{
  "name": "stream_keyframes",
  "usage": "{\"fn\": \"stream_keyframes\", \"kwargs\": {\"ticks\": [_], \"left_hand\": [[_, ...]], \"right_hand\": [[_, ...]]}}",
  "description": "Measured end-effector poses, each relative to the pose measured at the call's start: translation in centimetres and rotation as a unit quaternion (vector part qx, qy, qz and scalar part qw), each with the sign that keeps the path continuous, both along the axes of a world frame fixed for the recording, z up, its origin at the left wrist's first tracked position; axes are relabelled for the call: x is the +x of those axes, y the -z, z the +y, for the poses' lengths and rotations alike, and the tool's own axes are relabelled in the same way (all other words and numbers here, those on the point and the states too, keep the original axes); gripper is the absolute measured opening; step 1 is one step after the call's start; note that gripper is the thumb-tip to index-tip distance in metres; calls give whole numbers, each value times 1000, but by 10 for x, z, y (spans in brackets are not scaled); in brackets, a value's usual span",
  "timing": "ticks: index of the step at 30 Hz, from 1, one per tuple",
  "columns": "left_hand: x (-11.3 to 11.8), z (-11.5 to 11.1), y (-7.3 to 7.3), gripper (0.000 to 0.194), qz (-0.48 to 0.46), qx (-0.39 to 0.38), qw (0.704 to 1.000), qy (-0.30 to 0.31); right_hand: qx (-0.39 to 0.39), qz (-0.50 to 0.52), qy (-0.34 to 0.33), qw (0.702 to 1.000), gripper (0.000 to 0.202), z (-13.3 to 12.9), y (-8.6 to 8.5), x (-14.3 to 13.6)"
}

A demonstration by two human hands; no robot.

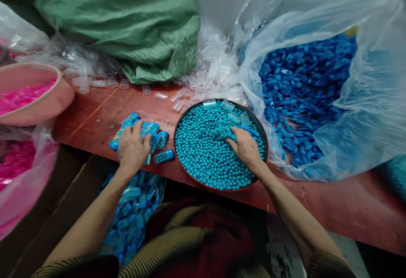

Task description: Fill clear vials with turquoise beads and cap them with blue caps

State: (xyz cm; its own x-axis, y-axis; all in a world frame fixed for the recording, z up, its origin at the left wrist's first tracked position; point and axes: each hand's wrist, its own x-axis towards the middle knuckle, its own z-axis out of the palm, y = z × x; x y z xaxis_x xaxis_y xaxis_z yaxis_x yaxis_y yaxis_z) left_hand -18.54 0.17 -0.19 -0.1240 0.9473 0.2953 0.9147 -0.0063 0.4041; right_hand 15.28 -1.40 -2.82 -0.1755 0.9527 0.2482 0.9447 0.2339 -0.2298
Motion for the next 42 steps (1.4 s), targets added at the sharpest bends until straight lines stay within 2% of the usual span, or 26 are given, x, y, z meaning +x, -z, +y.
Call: {"fn": "stream_keyframes", "kwargs": {"ticks": [2, 5, 7, 8, 11, 14, 17, 20, 22, 26, 29, 32, 35, 38, 42], "left_hand": [[8, -2, 3, 40, 29, 54, 998, 7], [49, -14, 9, 30, -15, 82, 989, 120], [84, -22, 12, 26, -76, 61, 970, 224], [101, -24, 13, 25, -109, 45, 960, 255], [143, -23, 15, 30, -176, -8, 940, 293], [165, -12, 18, 38, -232, -85, 918, 311], [169, -1, 22, 30, -316, -171, 867, 346], [164, 2, 27, 27, -373, -258, 814, 363], [160, 1, 28, 28, -388, -295, 799, 352], [158, 0, 30, 23, -371, -323, 794, 358], [158, 0, 33, 23, -385, -342, 788, 338], [157, 0, 35, 27, -428, -371, 772, 288], [157, -1, 34, 27, -461, -390, 751, 265], [156, -1, 30, 26, -486, -406, 731, 254], [155, -3, 28, 25, -506, -415, 713, 253]], "right_hand": [[-6, -11, -15, 1000, 32, 7, 6, 2], [-6, 7, -42, 999, 24, 10, 11, 1], [3, 50, -47, 998, 24, 9, 11, 2], [9, 81, -43, 996, 25, 7, 9, 3], [10, 199, -28, 980, 27, 1, 4, 5], [-17, 306, -32, 951, 23, -6, -2, 0], [-64, 355, -42, 932, 21, -10, -5, -7], [-147, 308, -75, 937, 22, -9, -8, -8], [-184, 241, -91, 949, 21, -7, -11, -7], [-210, 142, -107, 961, 13, -7, -14, 0], [-173, 83, -109, 975, 10, -11, -16, 15], [-102, -36, -52, 993, 8, -12, -15, 39], [-54, -110, -9, 992, 8, -6, -9, 56], [-44, -114, -2, 993, 8, 2, -3, 58], [-20, -93, 21, 995, 7, 2, -3, 43]]}}
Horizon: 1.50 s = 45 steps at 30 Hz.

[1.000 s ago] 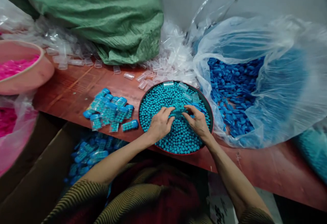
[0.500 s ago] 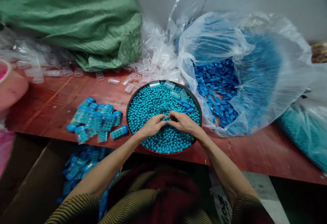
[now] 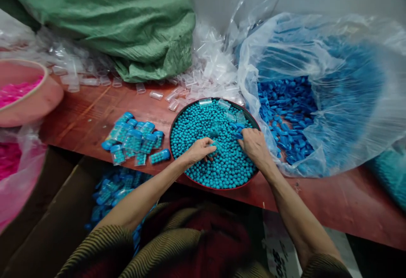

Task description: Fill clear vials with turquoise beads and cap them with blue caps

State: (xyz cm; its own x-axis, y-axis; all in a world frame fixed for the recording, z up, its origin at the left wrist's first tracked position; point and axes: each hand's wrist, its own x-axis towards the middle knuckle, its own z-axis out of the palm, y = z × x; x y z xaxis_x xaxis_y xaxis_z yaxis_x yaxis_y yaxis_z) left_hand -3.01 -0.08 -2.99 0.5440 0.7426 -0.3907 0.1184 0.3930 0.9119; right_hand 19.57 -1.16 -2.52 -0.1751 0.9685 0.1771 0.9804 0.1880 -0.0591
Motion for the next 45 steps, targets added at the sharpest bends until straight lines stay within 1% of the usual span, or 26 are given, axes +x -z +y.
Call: {"fn": "stream_keyframes", "kwargs": {"ticks": [2, 3, 5, 8, 11, 13, 15, 17, 19, 21, 24, 26, 28, 31, 35, 38, 40, 45], "left_hand": [[0, 0, 0, 25, -3, 6, 1000, 2], [0, 0, 0, 26, -4, 10, 1000, 2], [1, 0, 1, 29, -13, 19, 1000, 1], [1, 0, 1, 36, -40, 21, 999, -2], [1, 0, 2, 36, -57, 27, 998, -13], [1, 0, 3, 37, -64, 40, 997, -20], [1, -1, 4, 43, -72, 49, 996, -25], [1, -1, 5, 49, -76, 54, 995, -28], [1, -1, 5, 51, -78, 54, 995, -24], [1, -2, 5, 50, -75, 53, 996, -22], [2, -3, 4, 48, -64, 60, 996, -27], [3, -3, 4, 47, -55, 76, 995, -24], [3, -3, 3, 46, -45, 93, 994, -21], [2, -4, 2, 50, -37, 103, 994, -18], [2, -5, 2, 57, -42, 95, 994, -15], [2, -6, 2, 61, -39, 103, 994, -21], [3, -8, 2, 60, -35, 105, 993, -28], [4, -8, 1, 44, -43, 102, 993, -45]], "right_hand": [[3, 28, 14, 1000, 12, -4, -3, -13], [1, 45, 9, 999, 16, -7, -5, -20], [-4, 74, -29, 997, 24, -14, -6, -35], [-3, 106, -106, 989, 36, -25, -5, -50], [-16, 193, -153, 969, 39, -30, -4, -54], [-24, 267, -145, 952, 37, -30, -5, -54], [-29, 327, -106, 939, 33, -28, -6, -52], [-43, 372, -72, 924, 30, -26, -6, -51], [-58, 405, -56, 911, 29, -24, -7, -49], [-68, 417, -46, 905, 30, -24, -6, -47], [-80, 418, -43, 904, 28, -26, -6, -47], [-73, 425, -36, 901, 27, -27, -5, -48], [-54, 438, -13, 897, 25, -29, -4, -51], [-38, 456, 21, 889, 24, -31, -2, -56], [-32, 459, 31, 887, 23, -32, -1, -58], [-25, 447, 24, 894, 23, -33, -2, -58], [-24, 437, 6, 899, 23, -33, -3, -57], [-40, 406, -72, 910, 24, -30, -4, -54]]}}
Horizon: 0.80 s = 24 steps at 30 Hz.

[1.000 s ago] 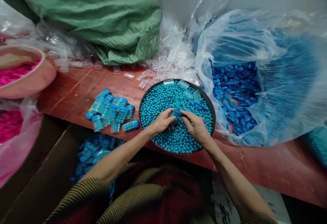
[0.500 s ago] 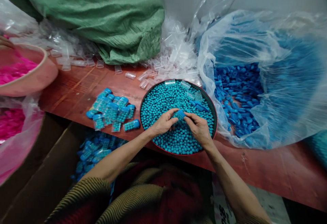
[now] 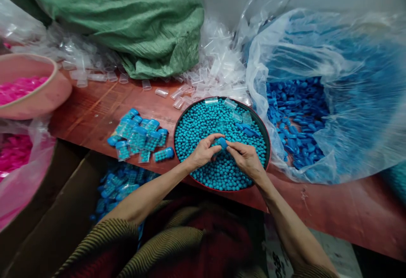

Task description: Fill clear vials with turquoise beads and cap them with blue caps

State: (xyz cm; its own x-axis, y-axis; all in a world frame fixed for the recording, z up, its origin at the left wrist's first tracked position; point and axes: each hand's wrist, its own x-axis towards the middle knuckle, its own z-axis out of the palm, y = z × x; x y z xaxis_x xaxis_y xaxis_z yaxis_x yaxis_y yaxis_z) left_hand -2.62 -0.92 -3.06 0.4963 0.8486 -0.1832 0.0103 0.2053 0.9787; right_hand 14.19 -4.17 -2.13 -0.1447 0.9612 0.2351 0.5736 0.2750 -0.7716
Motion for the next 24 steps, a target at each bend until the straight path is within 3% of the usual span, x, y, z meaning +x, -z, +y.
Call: {"fn": "stream_keyframes", "kwargs": {"ticks": [4, 7, 10, 13, 15, 18, 22, 24], "left_hand": [[-1, 2, 0, 38, -5, 2, 1000, -14], [-2, 4, -1, 39, -2, 1, 1000, 26], [-2, 4, -2, 38, -4, -2, 997, 75], [-1, 3, -3, 40, -4, 0, 997, 73], [-1, 1, -2, 50, -6, 9, 998, 58], [-1, -1, 0, 62, -14, 28, 999, 33], [2, 0, 4, 55, -55, 54, 997, 8], [3, 1, 6, 49, -68, 57, 996, 1]], "right_hand": [[-13, 3, -58, 998, 25, 5, -5, 10], [-73, 66, -72, 993, 26, 7, -8, 21], [-148, 185, -4, 971, 41, 9, -4, 26], [-156, 255, 74, 951, 56, 9, 3, 18], [-126, 212, 88, 965, 52, 7, 5, 8], [-77, 60, 36, 995, 49, 0, 6, -6], [-16, -102, 1, 995, 83, -9, 9, -20], [12, -159, 24, 987, 83, -9, 11, -25]]}}
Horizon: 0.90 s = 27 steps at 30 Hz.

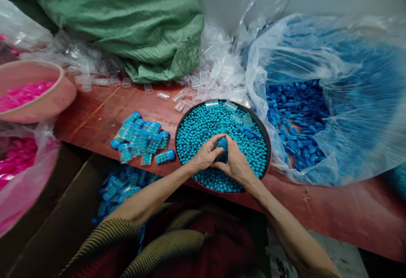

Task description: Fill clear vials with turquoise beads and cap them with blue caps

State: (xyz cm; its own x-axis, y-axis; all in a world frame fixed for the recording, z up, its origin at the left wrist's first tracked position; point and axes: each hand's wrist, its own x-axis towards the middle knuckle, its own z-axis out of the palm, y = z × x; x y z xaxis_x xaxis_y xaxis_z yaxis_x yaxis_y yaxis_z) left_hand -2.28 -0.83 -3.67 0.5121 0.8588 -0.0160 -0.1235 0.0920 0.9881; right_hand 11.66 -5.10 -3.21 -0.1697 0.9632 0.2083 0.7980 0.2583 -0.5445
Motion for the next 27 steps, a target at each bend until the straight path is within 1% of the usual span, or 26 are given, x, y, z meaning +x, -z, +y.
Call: {"fn": "stream_keyframes", "kwargs": {"ticks": [3, 6, 9, 12, 15, 17, 19, 21, 22, 23, 25, 27], "left_hand": [[0, 1, 1, 40, 1, -15, 1000, -9], [-1, 0, 0, 36, 6, -31, 999, -18], [-3, 0, -2, 32, 16, -32, 999, -32], [-3, 0, -2, 27, 41, -16, 998, -48], [-2, 2, 1, 25, 58, 11, 996, -60], [-2, 3, 2, 25, 83, 42, 993, -68], [-7, 4, -1, 28, 128, 86, 985, -76], [-21, 5, -9, 32, 187, 128, 970, -90], [-32, 6, -14, 34, 217, 144, 960, -102], [-46, 8, -18, 36, 248, 157, 948, -124], [-77, 12, -25, 37, 297, 181, 921, -177], [-109, 18, -28, 37, 354, 204, 878, -249]], "right_hand": [[41, -60, 26, 997, 71, 2, 2, -7], [80, -97, 35, 991, 69, 4, 5, -13], [92, -122, 52, 987, 70, 5, 9, -18], [77, -147, 77, 983, 71, 4, 11, -24], [36, -174, 84, 980, 71, 5, 7, -29], [-5, -194, 74, 978, 72, 5, 0, -33], [-37, -205, 47, 977, 74, 5, -8, -33], [-42, -198, 15, 979, 72, 5, -15, -26], [-35, -191, 10, 981, 68, 6, -18, -19], [-24, -184, 18, 982, 61, 8, -20, -10], [-6, -185, 69, 980, 45, 16, -20, 15], [-9, -216, 129, 968, 35, 27, -18, 42]]}}
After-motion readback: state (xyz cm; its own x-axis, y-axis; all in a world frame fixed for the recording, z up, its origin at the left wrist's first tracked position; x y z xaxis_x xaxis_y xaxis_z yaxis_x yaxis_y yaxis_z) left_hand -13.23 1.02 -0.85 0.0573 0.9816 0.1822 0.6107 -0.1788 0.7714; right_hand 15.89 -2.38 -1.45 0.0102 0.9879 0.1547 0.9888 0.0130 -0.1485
